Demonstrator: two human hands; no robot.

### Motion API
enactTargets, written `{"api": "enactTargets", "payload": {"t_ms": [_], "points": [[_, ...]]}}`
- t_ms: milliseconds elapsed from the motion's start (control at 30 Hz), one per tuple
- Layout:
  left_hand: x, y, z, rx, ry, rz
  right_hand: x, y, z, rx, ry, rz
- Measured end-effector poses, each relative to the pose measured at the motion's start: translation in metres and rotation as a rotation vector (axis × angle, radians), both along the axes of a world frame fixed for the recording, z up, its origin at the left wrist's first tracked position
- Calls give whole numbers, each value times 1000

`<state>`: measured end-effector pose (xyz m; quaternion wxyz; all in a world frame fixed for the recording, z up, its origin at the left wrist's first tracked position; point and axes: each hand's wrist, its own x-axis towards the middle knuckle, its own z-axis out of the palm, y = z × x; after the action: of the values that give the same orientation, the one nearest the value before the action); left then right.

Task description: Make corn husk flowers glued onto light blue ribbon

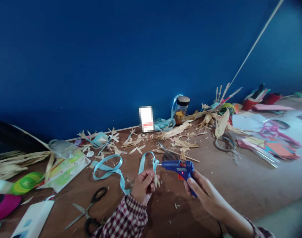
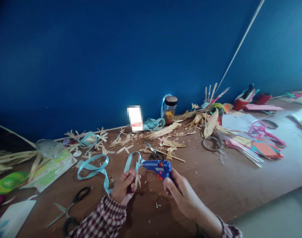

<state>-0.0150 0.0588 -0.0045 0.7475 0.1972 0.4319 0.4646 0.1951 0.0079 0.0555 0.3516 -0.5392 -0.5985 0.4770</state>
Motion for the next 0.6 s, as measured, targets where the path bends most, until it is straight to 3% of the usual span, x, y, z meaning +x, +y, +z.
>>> {"api": "enactTargets", "payload": {"t_ms": [600], "points": [[1,-1,1,-4,-5,28,-2,1,-1,-32,26,-6]]}}
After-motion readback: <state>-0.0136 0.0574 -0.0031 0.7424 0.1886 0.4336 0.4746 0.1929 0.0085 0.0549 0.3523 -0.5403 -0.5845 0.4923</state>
